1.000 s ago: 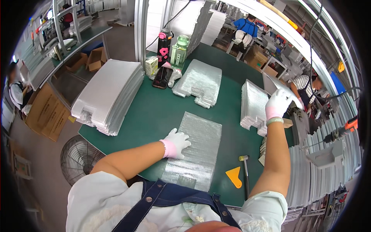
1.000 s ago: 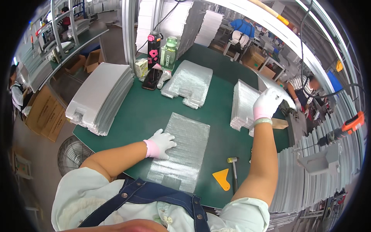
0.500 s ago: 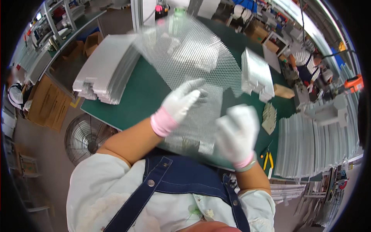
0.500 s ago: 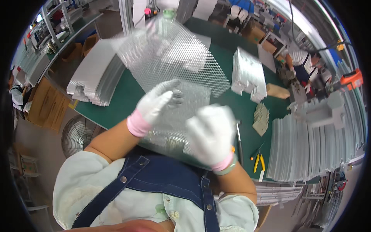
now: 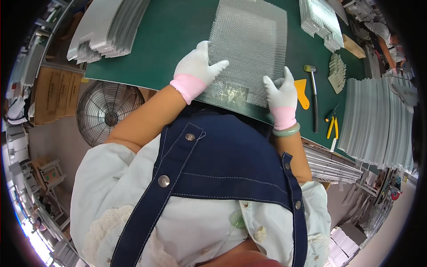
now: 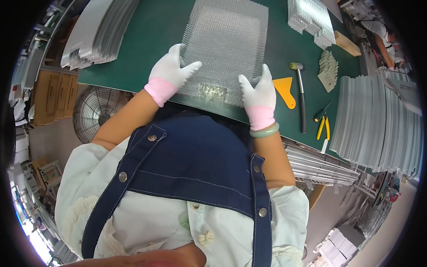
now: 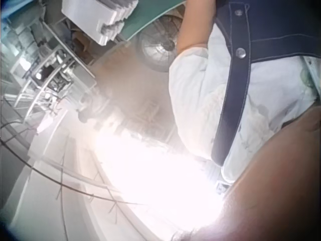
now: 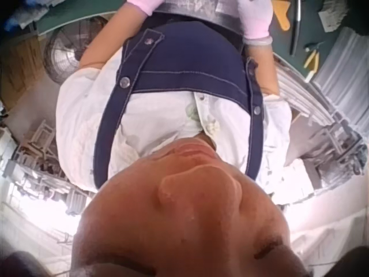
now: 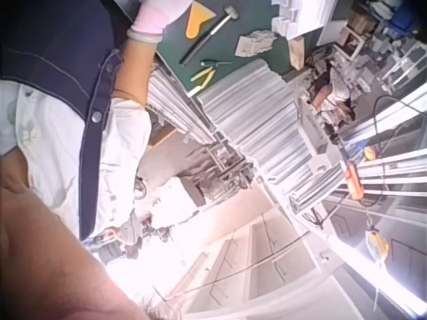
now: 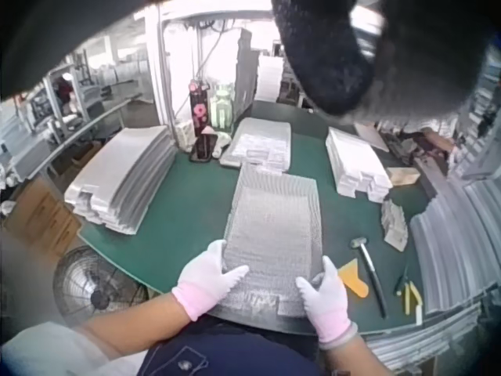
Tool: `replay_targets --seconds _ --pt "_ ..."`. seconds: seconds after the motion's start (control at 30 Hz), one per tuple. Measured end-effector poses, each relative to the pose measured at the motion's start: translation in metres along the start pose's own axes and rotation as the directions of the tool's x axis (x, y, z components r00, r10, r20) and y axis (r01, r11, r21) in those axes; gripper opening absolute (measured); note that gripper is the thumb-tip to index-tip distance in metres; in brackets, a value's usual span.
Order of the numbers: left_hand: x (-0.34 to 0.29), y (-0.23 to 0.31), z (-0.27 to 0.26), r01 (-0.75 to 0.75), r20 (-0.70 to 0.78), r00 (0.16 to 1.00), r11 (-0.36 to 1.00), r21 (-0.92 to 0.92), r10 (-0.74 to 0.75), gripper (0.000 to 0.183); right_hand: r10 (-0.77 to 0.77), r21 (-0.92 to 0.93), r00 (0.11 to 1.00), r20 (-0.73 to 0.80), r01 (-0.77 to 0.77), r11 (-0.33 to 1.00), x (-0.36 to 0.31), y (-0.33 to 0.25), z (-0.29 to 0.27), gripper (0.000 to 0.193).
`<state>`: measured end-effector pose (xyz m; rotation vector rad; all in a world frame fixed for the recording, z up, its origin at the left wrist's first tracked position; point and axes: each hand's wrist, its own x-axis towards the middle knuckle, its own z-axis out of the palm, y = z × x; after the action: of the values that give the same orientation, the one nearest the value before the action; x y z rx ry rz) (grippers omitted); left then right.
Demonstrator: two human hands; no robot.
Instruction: The person assembles metal mesh panels into rectangular frames. They place a mesh sheet on a workbench, position a frame around it, and use a handheld power tool to secure the mesh to the frame. The process is repeated for multiple units, with the person handling the mesh, frame, and tool in a repetitive sequence.
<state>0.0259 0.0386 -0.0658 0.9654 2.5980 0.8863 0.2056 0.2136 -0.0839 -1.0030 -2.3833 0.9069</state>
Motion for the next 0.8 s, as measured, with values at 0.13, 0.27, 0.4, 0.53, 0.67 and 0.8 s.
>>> replay_targets --seconds 0.13,0.27,0.4,0.53,0.67,0.8 --pt "0.008 -0.011 0.018 0.015 0.079 0.997 0.993 0.121 -0.025 0.081 -0.025 -0.162 0.999 0.035 0.031 0.986 0.007 0.02 0.021 0.078" --pt "0.013 -0.014 0.025 0.04 0.162 0.983 0.969 0.243 -0.082 0.08 -0.01 -0.324 0.997 0.075 0.034 0.945 0.009 0.022 0.027 0.077" --pt "0.021 -0.012 0.023 0.07 0.234 0.963 0.964 0.257 -0.132 0.072 0.017 -0.386 0.994 0.107 0.026 0.922 0.012 0.019 0.027 0.075" --pt "0.022 -0.012 0.021 0.068 0.229 0.965 0.965 0.255 -0.128 0.068 0.047 -0.368 0.986 0.157 0.015 0.93 0.013 0.019 0.024 0.076" --pt "0.024 -0.01 0.021 0.089 0.246 0.957 0.961 0.262 -0.156 0.069 0.058 -0.386 0.989 0.137 -0.001 0.922 0.012 0.02 0.026 0.076" --pt "0.021 -0.012 0.024 0.066 0.176 0.976 0.94 0.334 -0.131 0.068 0.122 -0.437 0.978 0.17 -0.036 0.899 0.016 0.009 0.019 0.073"
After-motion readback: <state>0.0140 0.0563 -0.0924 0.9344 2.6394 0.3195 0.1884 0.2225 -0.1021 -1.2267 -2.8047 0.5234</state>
